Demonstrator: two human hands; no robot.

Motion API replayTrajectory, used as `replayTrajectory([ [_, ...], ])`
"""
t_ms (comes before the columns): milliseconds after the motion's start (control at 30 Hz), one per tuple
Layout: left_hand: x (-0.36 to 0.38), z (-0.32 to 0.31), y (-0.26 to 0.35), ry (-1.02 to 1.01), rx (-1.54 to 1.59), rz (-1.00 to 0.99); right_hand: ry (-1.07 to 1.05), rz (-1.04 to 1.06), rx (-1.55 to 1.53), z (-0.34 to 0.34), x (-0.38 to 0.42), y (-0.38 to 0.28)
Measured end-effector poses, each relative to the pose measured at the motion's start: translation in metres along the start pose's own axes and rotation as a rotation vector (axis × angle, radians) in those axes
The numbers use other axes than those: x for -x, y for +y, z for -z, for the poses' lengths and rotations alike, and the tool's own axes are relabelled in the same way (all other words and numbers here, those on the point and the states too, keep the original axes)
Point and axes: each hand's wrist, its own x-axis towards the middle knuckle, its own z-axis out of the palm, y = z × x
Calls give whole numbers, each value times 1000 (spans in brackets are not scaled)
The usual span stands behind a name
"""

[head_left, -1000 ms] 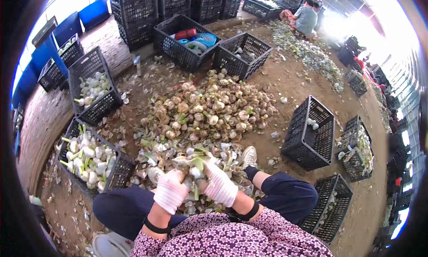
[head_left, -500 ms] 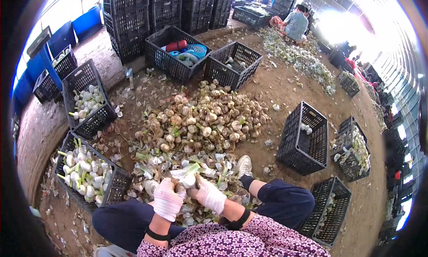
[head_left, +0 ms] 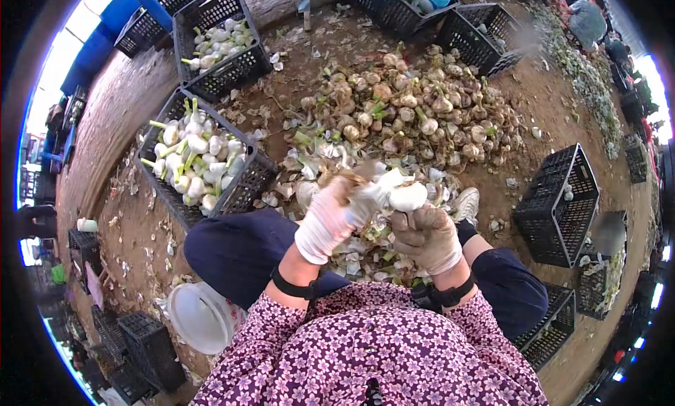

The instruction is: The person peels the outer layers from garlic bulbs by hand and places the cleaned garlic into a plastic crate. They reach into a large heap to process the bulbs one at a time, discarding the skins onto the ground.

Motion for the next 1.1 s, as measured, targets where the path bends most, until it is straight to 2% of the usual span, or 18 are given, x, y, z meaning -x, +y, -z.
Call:
replayTrajectory([
  [100,-4,-4,-2,-109,-253,-3,-262,-107,-192,32,-5,4],
  [167,-7,-6,5,-190,-129,-42,-221,60,-101,49,-3,13],
  [200,-10,7,-19,-180,-550,-378,-131,-66,-92,27,2,8],
  [233,-11,9,-18,-181,-546,-370,-42,-195,-83,13,3,3],
  [300,-11,11,-9,168,-330,-94,-147,-220,87,11,-2,-4],
  [333,-19,10,-1,371,145,175,-142,-207,138,9,-3,-4],
  [367,-38,32,-48,549,358,9,-135,-194,189,7,-2,-3],
  [433,-26,35,-5,408,270,176,-76,-91,443,-4,-7,-7],
  [533,-25,40,-36,69,-244,-151,-22,51,785,-13,-14,-5],
  [567,-13,23,9,-51,-238,197,-23,49,782,-2,-19,0],
  [633,-5,-5,11,-78,62,256,-24,329,1306,11,-27,8],
  [700,-7,-10,-6,-11,78,253,95,71,1472,-4,-21,-1],
  [867,-16,-9,-33,189,-225,163,-30,381,1319,15,-23,20],
  [933,-29,2,-45,299,209,398,8,368,1138,5,-28,19],
  [967,-34,7,-50,347,386,554,125,282,1363,-4,-31,10],
  [1000,-36,19,-93,157,438,391,245,190,1588,-8,-35,3],
  [1033,-38,13,-64,189,639,504,181,304,1596,3,-44,6],
  [1100,-40,15,-91,109,544,238,-116,547,1754,20,-61,-2],
])
